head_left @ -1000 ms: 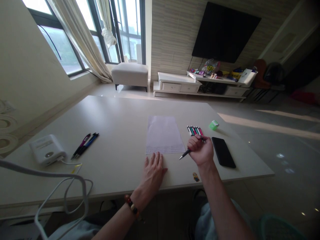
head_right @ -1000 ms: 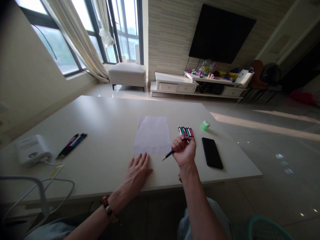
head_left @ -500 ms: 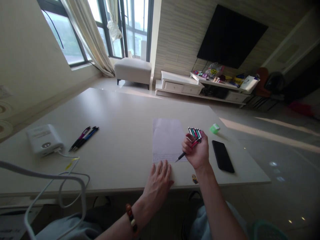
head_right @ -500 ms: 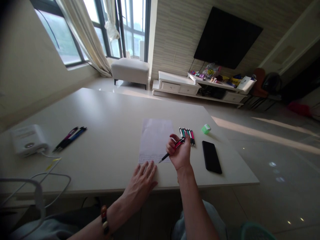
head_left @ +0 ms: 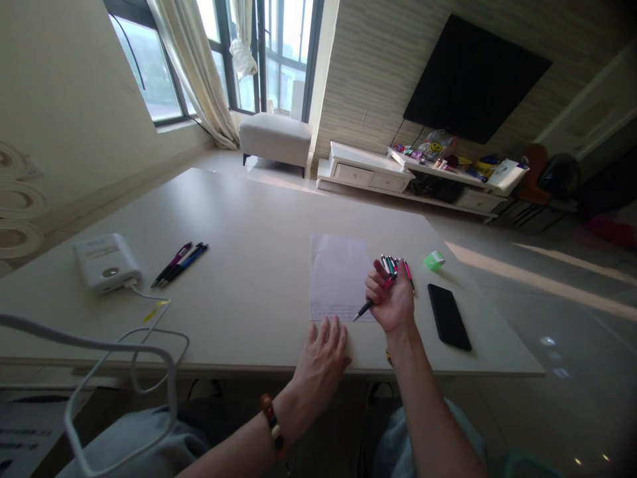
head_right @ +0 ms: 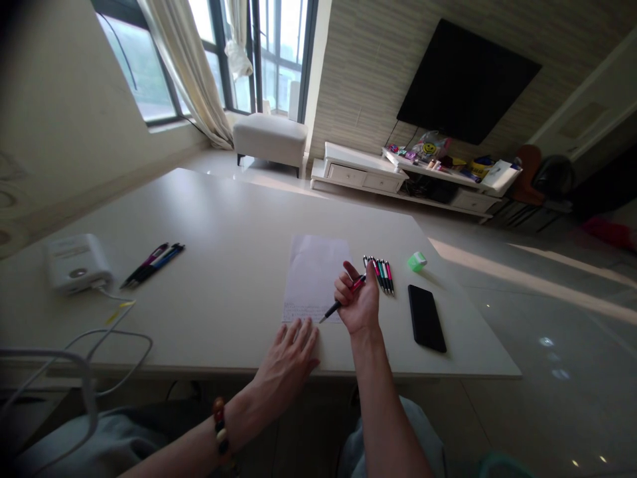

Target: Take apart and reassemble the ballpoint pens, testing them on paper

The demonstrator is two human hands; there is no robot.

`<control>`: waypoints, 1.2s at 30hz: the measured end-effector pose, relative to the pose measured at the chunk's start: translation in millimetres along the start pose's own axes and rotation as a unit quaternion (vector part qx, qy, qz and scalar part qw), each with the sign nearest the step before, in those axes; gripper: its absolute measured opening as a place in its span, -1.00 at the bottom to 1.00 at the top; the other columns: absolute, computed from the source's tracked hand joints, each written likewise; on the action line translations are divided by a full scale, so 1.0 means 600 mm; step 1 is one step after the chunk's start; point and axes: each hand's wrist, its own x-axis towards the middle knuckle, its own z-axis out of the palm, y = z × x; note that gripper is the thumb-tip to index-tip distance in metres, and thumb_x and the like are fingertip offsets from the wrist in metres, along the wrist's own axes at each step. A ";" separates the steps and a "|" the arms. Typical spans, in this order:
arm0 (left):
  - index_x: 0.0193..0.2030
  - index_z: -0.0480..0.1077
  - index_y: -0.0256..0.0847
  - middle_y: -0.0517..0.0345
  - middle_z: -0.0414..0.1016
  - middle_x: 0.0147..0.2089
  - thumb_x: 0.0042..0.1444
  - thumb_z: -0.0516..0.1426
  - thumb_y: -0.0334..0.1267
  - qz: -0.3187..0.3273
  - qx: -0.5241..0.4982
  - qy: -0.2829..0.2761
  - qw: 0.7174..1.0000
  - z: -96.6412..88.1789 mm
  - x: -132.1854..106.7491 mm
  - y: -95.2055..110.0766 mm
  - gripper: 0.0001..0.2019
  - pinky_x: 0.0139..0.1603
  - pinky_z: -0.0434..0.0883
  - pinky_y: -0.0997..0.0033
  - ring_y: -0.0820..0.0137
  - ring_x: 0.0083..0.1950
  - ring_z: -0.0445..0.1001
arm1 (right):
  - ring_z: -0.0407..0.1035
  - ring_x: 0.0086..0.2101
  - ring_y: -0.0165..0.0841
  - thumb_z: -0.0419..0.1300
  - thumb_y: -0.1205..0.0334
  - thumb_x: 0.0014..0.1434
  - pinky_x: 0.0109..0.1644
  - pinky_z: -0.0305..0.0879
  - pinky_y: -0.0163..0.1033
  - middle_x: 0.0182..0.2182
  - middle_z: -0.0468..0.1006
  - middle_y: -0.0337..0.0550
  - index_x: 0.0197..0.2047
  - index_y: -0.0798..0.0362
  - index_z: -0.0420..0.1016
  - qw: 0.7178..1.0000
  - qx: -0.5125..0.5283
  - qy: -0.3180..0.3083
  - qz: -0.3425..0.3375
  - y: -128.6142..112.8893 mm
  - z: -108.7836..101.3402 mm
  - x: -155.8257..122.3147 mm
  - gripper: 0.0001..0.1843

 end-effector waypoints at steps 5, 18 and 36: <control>0.20 0.19 -0.32 -0.22 0.15 0.29 0.25 -0.07 -0.18 0.004 -0.013 -0.002 1.000 -0.003 -0.003 -0.002 -0.57 0.21 0.12 -0.05 0.03 0.27 0.13 | -0.08 -0.71 -0.57 0.03 -0.04 0.16 -0.72 -0.12 -0.46 -0.66 0.11 -0.38 -0.23 0.17 0.49 0.999 -0.034 -0.019 0.031 0.009 0.010 0.000 -0.56; 0.21 0.16 -0.36 -0.24 0.15 0.28 0.20 -0.01 -0.23 -0.008 -0.032 -0.009 0.999 -0.005 -0.003 0.001 -0.54 0.22 0.11 -0.07 0.01 0.27 0.13 | 0.08 -0.73 -0.53 -0.07 0.17 0.15 -0.74 -0.08 -0.43 -0.65 0.40 -0.18 -0.38 0.18 0.51 0.993 -0.101 0.048 0.048 0.053 0.023 0.028 -0.62; 0.25 0.14 -0.26 -0.19 0.11 0.30 0.23 -0.08 -0.12 0.003 -0.040 0.030 0.999 0.001 -0.011 -0.008 -0.52 0.26 -0.03 -0.18 0.02 0.30 0.06 | 0.16 -0.63 -0.45 0.05 0.13 0.08 -0.55 0.08 -0.35 -0.69 0.25 -0.30 -0.57 0.08 0.39 0.834 -0.531 0.084 -0.127 0.151 -0.035 0.041 -0.71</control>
